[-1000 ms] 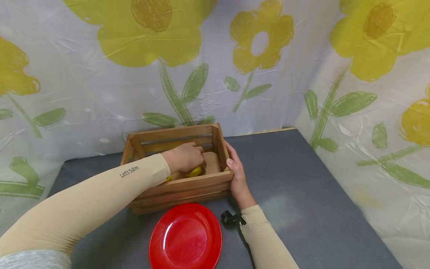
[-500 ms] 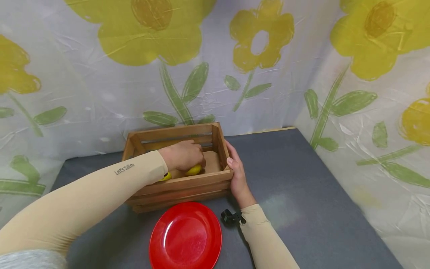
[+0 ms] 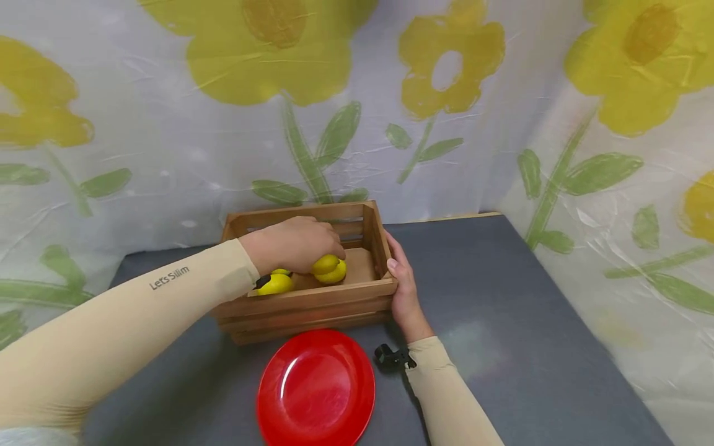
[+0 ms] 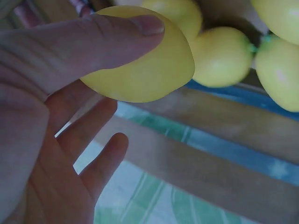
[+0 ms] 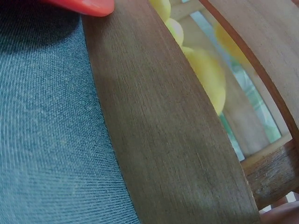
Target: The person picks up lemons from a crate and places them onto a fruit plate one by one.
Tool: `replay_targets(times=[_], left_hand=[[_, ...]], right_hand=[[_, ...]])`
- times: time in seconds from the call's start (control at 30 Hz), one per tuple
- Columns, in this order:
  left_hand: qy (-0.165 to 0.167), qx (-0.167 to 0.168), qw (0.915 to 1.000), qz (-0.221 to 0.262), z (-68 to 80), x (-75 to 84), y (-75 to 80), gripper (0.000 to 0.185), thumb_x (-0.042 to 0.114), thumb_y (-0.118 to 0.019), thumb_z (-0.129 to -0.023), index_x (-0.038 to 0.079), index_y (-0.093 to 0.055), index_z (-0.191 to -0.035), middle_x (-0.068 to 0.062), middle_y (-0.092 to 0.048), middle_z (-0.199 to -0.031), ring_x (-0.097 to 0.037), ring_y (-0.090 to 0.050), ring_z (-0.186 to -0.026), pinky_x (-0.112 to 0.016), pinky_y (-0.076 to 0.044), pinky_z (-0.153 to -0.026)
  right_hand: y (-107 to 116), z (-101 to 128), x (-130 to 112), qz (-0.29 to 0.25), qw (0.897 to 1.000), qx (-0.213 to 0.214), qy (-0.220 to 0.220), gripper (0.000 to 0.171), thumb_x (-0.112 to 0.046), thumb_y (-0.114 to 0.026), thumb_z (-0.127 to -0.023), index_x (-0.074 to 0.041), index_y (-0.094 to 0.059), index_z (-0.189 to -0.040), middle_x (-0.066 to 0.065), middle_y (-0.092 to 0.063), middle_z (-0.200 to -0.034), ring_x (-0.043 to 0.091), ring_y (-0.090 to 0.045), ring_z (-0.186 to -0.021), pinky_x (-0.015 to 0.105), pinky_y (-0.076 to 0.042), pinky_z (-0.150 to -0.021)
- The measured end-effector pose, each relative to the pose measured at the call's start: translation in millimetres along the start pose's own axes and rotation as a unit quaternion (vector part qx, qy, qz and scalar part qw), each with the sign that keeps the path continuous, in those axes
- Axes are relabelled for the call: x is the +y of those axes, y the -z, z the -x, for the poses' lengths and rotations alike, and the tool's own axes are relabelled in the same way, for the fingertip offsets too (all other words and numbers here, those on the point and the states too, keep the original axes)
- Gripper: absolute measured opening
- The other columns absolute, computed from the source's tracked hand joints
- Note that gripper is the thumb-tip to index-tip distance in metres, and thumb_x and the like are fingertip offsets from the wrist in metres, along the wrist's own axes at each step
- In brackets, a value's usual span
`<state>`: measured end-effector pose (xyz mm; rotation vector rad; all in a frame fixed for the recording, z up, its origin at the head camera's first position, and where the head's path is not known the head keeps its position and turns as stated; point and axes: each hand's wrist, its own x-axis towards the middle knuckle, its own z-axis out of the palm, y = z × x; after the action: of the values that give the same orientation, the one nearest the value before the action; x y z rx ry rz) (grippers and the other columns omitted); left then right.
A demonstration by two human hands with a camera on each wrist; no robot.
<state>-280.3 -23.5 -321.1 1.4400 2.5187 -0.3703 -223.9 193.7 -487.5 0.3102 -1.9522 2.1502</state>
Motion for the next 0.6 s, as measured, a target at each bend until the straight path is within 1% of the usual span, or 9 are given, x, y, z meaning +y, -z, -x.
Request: replay_targets(times=[0.1, 0.23, 0.33, 0.43, 0.47, 0.57, 0.6], left_hand=[[0.017, 0.009, 0.9998, 0.008, 14.4, -0.4, 5.1, 0.055, 0.001, -0.081, -0.090, 0.025, -0.074, -0.139, 0.000, -0.073, -0.139, -0.027, -0.064, -0.132, -0.052, -0.056, -0.108], [0.043, 0.007, 0.9989, 0.018, 32.1, -1.7, 6.8, 0.056, 0.006, -0.085, -0.087, 0.026, -0.072, -0.138, 0.002, -0.072, -0.135, -0.025, -0.065, -0.124, -0.050, -0.060, -0.103], [0.058, 0.005, 0.9979, 0.026, 45.1, -1.4, 6.8, 0.056, 0.013, -0.088, -0.087, 0.025, -0.071, -0.139, 0.002, -0.071, -0.132, -0.023, -0.065, -0.120, -0.048, -0.062, -0.099], [0.069, 0.008, 0.9972, 0.027, 58.5, -0.7, 7.8, 0.058, 0.010, -0.086, -0.089, 0.021, -0.069, -0.143, -0.001, -0.070, -0.135, -0.024, -0.066, -0.122, -0.047, -0.063, -0.098], [0.072, 0.010, 0.9970, 0.028, 63.0, -0.4, 8.8, 0.057, 0.012, -0.087, -0.090, 0.020, -0.069, -0.144, -0.002, -0.070, -0.136, -0.024, -0.067, -0.123, -0.046, -0.063, -0.097], [0.082, 0.016, 0.9960, 0.031, 74.5, -0.5, 10.6, 0.058, 0.003, -0.083, -0.090, 0.018, -0.069, -0.145, -0.004, -0.070, -0.136, -0.025, -0.068, -0.121, -0.044, -0.065, -0.091], [0.087, 0.017, 0.9954, 0.035, 78.2, -0.5, 11.0, 0.059, 0.003, -0.083, -0.090, 0.018, -0.069, -0.145, -0.004, -0.070, -0.137, -0.025, -0.068, -0.121, -0.043, -0.066, -0.089]], right_hand=[[-1, 0, -1, -0.005, 1.000, 0.002, -0.002, 0.072, -0.041, -0.040, -0.097, -0.024, -0.042, -0.167, 0.005, -0.040, -0.171, 0.034, -0.039, -0.153, 0.056, -0.029, -0.124], [-2, 1, -1, -0.012, 1.000, 0.003, -0.004, 0.073, -0.042, -0.039, -0.097, -0.025, -0.042, -0.167, 0.005, -0.040, -0.171, 0.034, -0.039, -0.151, 0.054, -0.029, -0.122], [-3, 2, -1, -0.016, 1.000, 0.002, -0.008, 0.073, -0.043, -0.039, -0.096, -0.025, -0.041, -0.167, 0.005, -0.040, -0.170, 0.035, -0.039, -0.150, 0.055, -0.030, -0.120], [-4, 2, -2, -0.016, 1.000, 0.002, -0.012, 0.073, -0.043, -0.038, -0.096, -0.026, -0.041, -0.167, 0.005, -0.040, -0.171, 0.035, -0.039, -0.150, 0.056, -0.030, -0.120], [-4, 2, -2, -0.017, 1.000, 0.003, -0.013, 0.074, -0.044, -0.039, -0.096, -0.026, -0.042, -0.167, 0.004, -0.040, -0.170, 0.034, -0.039, -0.150, 0.056, -0.030, -0.120], [-5, 1, -1, -0.022, 1.000, 0.004, -0.012, 0.074, -0.044, -0.039, -0.095, -0.027, -0.042, -0.167, 0.004, -0.040, -0.170, 0.034, -0.039, -0.150, 0.056, -0.030, -0.120], [-5, 1, -1, -0.023, 1.000, 0.005, -0.012, 0.074, -0.044, -0.039, -0.095, -0.027, -0.042, -0.167, 0.003, -0.040, -0.170, 0.034, -0.039, -0.149, 0.056, -0.030, -0.119]])
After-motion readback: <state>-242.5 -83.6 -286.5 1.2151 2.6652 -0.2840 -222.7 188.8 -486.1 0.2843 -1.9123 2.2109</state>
